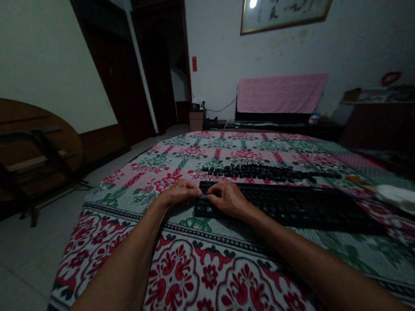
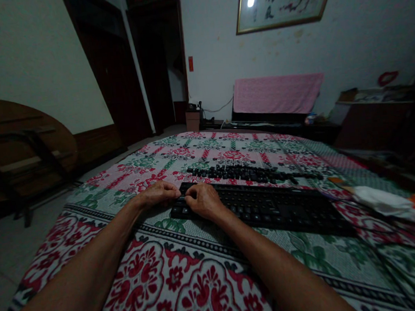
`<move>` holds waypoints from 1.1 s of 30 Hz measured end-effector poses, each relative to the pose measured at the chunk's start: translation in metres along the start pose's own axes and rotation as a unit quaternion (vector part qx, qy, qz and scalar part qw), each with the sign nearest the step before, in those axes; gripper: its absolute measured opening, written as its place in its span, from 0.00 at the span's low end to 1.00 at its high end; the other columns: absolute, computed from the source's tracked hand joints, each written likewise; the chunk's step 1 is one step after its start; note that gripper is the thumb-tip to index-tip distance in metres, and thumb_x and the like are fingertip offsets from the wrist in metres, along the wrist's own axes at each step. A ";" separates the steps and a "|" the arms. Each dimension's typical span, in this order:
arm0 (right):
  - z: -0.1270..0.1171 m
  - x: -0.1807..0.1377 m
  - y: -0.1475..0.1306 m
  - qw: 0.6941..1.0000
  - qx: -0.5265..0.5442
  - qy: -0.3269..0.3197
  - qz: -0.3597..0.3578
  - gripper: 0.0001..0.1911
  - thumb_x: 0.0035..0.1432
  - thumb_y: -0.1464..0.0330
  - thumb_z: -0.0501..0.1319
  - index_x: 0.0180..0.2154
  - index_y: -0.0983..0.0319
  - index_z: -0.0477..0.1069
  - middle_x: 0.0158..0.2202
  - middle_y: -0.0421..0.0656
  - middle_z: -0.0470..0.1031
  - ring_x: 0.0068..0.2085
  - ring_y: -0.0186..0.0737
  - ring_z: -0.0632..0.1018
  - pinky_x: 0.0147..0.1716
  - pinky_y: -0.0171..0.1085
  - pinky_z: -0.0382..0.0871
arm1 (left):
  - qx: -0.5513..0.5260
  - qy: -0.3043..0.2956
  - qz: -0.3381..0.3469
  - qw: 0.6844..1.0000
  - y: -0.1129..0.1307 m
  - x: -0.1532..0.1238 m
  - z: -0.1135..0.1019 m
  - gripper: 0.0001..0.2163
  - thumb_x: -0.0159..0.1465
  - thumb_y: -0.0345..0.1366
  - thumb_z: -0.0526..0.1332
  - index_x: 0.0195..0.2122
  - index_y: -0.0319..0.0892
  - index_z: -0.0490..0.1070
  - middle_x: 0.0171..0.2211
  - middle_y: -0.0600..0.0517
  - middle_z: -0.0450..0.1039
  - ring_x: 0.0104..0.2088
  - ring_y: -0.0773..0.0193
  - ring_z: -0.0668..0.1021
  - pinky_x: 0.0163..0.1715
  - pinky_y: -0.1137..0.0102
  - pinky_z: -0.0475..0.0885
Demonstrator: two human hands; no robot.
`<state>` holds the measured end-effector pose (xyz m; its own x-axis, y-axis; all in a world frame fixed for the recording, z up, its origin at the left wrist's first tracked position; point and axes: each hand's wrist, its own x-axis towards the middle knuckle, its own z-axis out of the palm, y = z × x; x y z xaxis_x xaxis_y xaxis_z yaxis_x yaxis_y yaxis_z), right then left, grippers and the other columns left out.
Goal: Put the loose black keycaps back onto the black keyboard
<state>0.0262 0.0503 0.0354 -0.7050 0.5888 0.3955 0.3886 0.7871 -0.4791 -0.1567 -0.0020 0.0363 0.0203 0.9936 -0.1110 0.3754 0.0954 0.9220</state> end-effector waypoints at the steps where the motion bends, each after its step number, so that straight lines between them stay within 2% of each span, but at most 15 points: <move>1: -0.002 0.000 0.000 1.000 0.005 0.008 0.005 0.09 0.48 0.68 0.55 0.30 0.63 0.73 0.29 0.41 0.73 0.31 0.33 0.71 0.29 0.30 0.59 | -0.011 0.002 0.003 1.000 0.000 0.000 0.000 0.10 0.47 0.40 0.60 0.20 0.36 0.66 0.13 0.58 0.58 0.13 0.76 0.60 0.13 0.77 0.53; 4: -0.006 0.001 0.001 0.999 0.033 -0.016 0.012 0.10 0.49 0.68 0.55 0.29 0.63 0.73 0.28 0.41 0.73 0.29 0.32 0.70 0.28 0.30 0.59 | -0.032 0.033 0.000 0.999 -0.003 0.000 -0.002 0.12 0.48 0.43 0.59 0.20 0.37 0.65 0.15 0.57 0.60 0.13 0.76 0.61 0.14 0.78 0.54; 7: -0.008 0.000 0.001 0.997 0.037 -0.061 -0.017 0.10 0.47 0.68 0.56 0.30 0.62 0.74 0.27 0.40 0.73 0.28 0.31 0.70 0.27 0.29 0.58 | -0.036 0.055 -0.003 0.998 -0.007 0.002 -0.004 0.14 0.48 0.44 0.58 0.21 0.36 0.65 0.16 0.56 0.61 0.14 0.76 0.61 0.14 0.78 0.54; 11: -0.008 -0.001 -0.002 0.995 0.014 -0.089 -0.049 0.10 0.47 0.67 0.56 0.29 0.62 0.75 0.26 0.39 0.73 0.26 0.30 0.69 0.26 0.29 0.58 | -0.033 0.042 0.004 0.999 -0.012 0.006 -0.005 0.12 0.48 0.43 0.58 0.21 0.37 0.64 0.15 0.57 0.61 0.14 0.76 0.61 0.14 0.77 0.54; 15: -0.008 0.002 -0.003 0.994 -0.017 -0.097 -0.035 0.10 0.47 0.68 0.55 0.27 0.62 0.75 0.23 0.39 0.72 0.24 0.30 0.68 0.24 0.29 0.56 | -0.033 0.028 0.004 0.999 -0.015 0.008 -0.006 0.12 0.48 0.43 0.59 0.20 0.37 0.64 0.15 0.57 0.61 0.14 0.76 0.61 0.14 0.78 0.54; 19: -0.009 0.005 -0.003 0.990 -0.027 -0.133 -0.041 0.10 0.46 0.68 0.55 0.25 0.63 0.74 0.20 0.38 0.70 0.22 0.28 0.67 0.22 0.28 0.54 | -0.060 0.038 0.003 0.997 -0.016 0.009 -0.006 0.12 0.48 0.43 0.59 0.20 0.37 0.64 0.15 0.57 0.61 0.13 0.76 0.61 0.13 0.78 0.53; 27: -0.010 0.004 -0.009 0.990 -0.010 -0.137 0.028 0.11 0.46 0.68 0.53 0.23 0.65 0.73 0.18 0.38 0.69 0.20 0.28 0.66 0.20 0.28 0.53 | -0.115 0.145 -0.008 0.983 -0.012 0.010 -0.004 0.12 0.48 0.43 0.58 0.21 0.38 0.62 0.13 0.57 0.61 0.13 0.76 0.62 0.13 0.79 0.55; 30: -0.008 0.005 -0.007 0.991 -0.032 -0.129 0.028 0.12 0.47 0.69 0.52 0.22 0.66 0.73 0.18 0.39 0.69 0.20 0.28 0.65 0.21 0.28 0.53 | -0.073 0.172 -0.015 0.982 -0.010 0.012 -0.002 0.12 0.48 0.43 0.57 0.20 0.38 0.63 0.12 0.57 0.62 0.12 0.76 0.63 0.12 0.79 0.55; 33: -0.005 0.005 -0.002 0.993 -0.012 -0.120 0.006 0.11 0.47 0.68 0.53 0.25 0.64 0.74 0.21 0.39 0.71 0.23 0.29 0.67 0.23 0.28 0.55 | -0.018 0.192 -0.070 0.979 -0.007 0.013 0.000 0.12 0.47 0.42 0.57 0.18 0.37 0.64 0.10 0.57 0.61 0.10 0.75 0.61 0.11 0.78 0.52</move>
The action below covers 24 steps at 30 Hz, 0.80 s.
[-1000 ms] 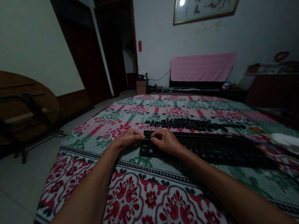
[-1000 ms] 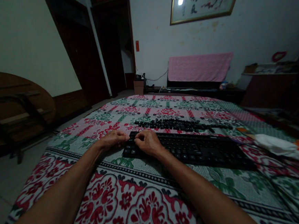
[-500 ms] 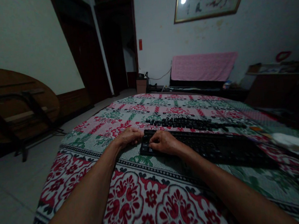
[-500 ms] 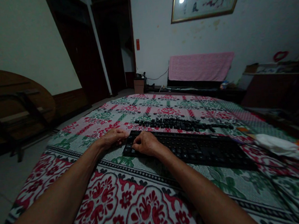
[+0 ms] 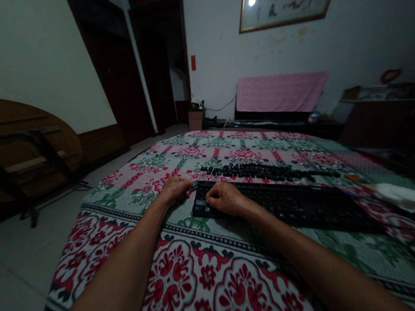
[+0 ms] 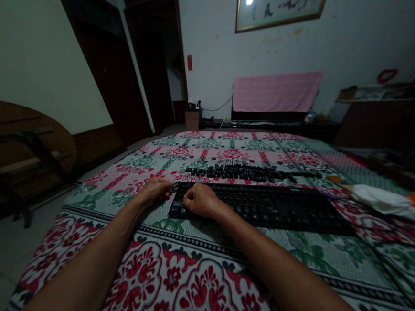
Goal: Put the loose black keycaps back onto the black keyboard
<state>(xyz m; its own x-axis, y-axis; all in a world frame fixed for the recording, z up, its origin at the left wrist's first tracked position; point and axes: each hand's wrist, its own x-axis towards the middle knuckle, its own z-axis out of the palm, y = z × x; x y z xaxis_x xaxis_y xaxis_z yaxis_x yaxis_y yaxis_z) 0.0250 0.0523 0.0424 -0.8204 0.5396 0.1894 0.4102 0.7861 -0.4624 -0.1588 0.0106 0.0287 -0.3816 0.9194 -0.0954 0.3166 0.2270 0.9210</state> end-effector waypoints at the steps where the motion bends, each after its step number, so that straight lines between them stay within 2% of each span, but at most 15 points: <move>1: 0.001 0.000 0.002 1.000 0.011 0.012 -0.003 0.10 0.47 0.68 0.54 0.27 0.63 0.74 0.23 0.39 0.72 0.25 0.29 0.68 0.24 0.28 0.56 | 0.015 0.009 -0.018 1.000 0.002 0.000 0.000 0.12 0.46 0.42 0.57 0.17 0.37 0.64 0.10 0.56 0.60 0.10 0.75 0.61 0.11 0.78 0.51; 5: 0.004 -0.001 0.004 0.998 0.023 0.051 -0.013 0.10 0.46 0.67 0.56 0.30 0.62 0.74 0.29 0.40 0.73 0.30 0.32 0.70 0.29 0.28 0.59 | 0.046 0.037 -0.047 0.997 0.006 -0.001 0.000 0.11 0.46 0.40 0.57 0.16 0.36 0.65 0.10 0.55 0.61 0.09 0.74 0.62 0.10 0.78 0.51; 9: 0.003 0.000 0.001 0.999 -0.010 0.028 -0.040 0.11 0.47 0.68 0.56 0.32 0.60 0.75 0.31 0.40 0.73 0.32 0.33 0.70 0.32 0.29 0.59 | 0.062 0.032 -0.049 0.996 0.004 0.000 -0.002 0.11 0.46 0.40 0.57 0.16 0.36 0.66 0.10 0.55 0.62 0.09 0.74 0.61 0.11 0.77 0.53; 16: -0.003 0.002 -0.002 0.998 -0.052 -0.025 -0.038 0.11 0.47 0.68 0.55 0.28 0.63 0.75 0.20 0.39 0.70 0.22 0.29 0.65 0.22 0.29 0.52 | 0.066 0.026 -0.038 0.997 0.004 0.000 -0.003 0.11 0.46 0.39 0.57 0.16 0.36 0.66 0.10 0.55 0.62 0.10 0.74 0.62 0.10 0.77 0.52; 24: -0.004 0.002 -0.002 0.999 -0.025 -0.035 -0.020 0.10 0.46 0.67 0.55 0.26 0.63 0.74 0.20 0.39 0.69 0.22 0.29 0.65 0.22 0.29 0.53 | 0.125 0.052 -0.096 0.986 0.007 0.001 -0.004 0.10 0.45 0.38 0.56 0.16 0.36 0.68 0.12 0.50 0.66 0.11 0.71 0.64 0.11 0.76 0.54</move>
<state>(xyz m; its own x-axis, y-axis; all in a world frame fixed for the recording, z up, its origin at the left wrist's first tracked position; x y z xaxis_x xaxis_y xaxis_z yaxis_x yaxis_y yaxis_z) 0.0243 0.0528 0.0469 -0.8619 0.4858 0.1454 0.3941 0.8221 -0.4109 -0.1604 0.0124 0.0369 -0.5382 0.8165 -0.2087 0.4285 0.4784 0.7665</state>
